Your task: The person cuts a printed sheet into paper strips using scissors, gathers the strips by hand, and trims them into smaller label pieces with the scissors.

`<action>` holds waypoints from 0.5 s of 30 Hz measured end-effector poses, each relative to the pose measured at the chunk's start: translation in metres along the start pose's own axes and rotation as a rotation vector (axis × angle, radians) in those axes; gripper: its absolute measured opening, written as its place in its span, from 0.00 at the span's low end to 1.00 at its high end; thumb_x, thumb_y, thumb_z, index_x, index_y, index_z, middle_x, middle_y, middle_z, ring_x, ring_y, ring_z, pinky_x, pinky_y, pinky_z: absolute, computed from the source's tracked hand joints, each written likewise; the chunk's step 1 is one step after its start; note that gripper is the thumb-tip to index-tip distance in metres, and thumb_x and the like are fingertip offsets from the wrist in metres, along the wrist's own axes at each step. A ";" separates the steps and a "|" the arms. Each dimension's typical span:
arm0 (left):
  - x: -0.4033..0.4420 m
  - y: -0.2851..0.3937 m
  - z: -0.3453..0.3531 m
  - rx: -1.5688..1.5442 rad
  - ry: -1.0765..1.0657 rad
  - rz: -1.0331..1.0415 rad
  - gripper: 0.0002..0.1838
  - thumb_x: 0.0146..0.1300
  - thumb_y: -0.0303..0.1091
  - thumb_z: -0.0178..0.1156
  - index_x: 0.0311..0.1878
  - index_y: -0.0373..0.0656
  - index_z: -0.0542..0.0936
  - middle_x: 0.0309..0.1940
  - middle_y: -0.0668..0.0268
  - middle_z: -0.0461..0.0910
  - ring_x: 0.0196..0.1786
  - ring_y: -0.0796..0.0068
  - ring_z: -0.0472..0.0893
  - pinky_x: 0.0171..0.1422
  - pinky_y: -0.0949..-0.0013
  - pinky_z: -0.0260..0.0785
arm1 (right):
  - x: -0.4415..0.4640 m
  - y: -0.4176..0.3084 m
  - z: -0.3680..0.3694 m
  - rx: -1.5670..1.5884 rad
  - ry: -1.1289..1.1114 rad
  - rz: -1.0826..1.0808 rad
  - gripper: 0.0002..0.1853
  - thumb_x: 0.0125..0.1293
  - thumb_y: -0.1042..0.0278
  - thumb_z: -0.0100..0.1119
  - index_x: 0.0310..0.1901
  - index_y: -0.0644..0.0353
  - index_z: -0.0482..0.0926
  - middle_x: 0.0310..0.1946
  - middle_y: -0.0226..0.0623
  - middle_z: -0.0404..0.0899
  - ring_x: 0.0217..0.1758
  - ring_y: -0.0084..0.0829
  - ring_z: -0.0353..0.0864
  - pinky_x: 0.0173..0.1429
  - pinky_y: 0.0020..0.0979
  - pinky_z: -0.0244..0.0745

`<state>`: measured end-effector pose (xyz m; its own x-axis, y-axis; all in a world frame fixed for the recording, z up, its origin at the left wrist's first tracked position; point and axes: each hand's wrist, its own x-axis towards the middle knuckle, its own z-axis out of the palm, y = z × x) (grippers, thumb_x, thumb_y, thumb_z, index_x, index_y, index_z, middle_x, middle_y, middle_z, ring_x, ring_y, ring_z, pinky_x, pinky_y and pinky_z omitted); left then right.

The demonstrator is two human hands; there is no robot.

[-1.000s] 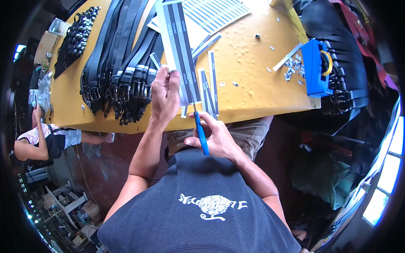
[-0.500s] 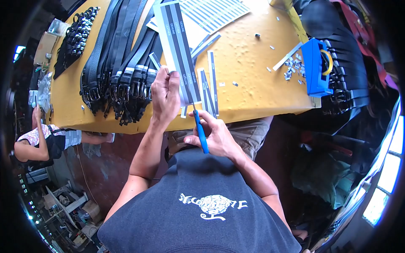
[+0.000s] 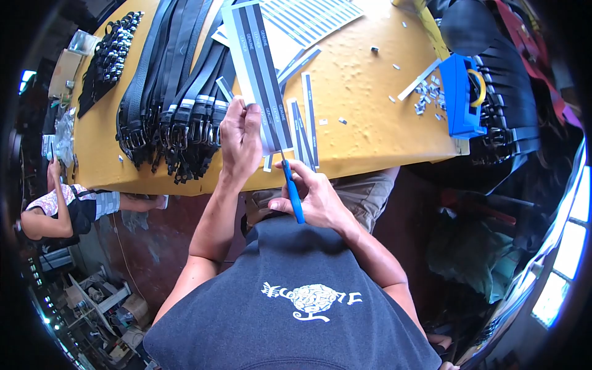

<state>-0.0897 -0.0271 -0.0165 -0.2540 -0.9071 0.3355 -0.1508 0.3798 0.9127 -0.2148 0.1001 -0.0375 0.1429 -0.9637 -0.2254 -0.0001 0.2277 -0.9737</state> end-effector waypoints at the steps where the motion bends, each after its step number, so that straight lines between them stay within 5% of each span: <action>1: 0.000 -0.001 0.000 -0.003 0.000 0.003 0.10 0.72 0.33 0.48 0.35 0.38 0.70 0.16 0.69 0.66 0.19 0.83 0.66 0.22 0.70 0.58 | 0.000 0.000 0.000 -0.001 0.003 0.001 0.38 0.53 0.55 0.76 0.61 0.62 0.68 0.23 0.29 0.77 0.27 0.18 0.72 0.37 0.25 0.69; 15: -0.002 0.003 -0.001 -0.023 0.005 -0.006 0.10 0.72 0.32 0.48 0.33 0.38 0.68 0.16 0.70 0.66 0.19 0.84 0.65 0.22 0.71 0.57 | -0.003 -0.005 0.001 -0.009 0.022 0.010 0.34 0.55 0.60 0.75 0.59 0.63 0.69 0.21 0.30 0.79 0.27 0.15 0.71 0.38 0.24 0.70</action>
<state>-0.0890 -0.0247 -0.0147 -0.2481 -0.9105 0.3308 -0.1302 0.3697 0.9200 -0.2140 0.1016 -0.0317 0.1211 -0.9642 -0.2360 -0.0106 0.2365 -0.9716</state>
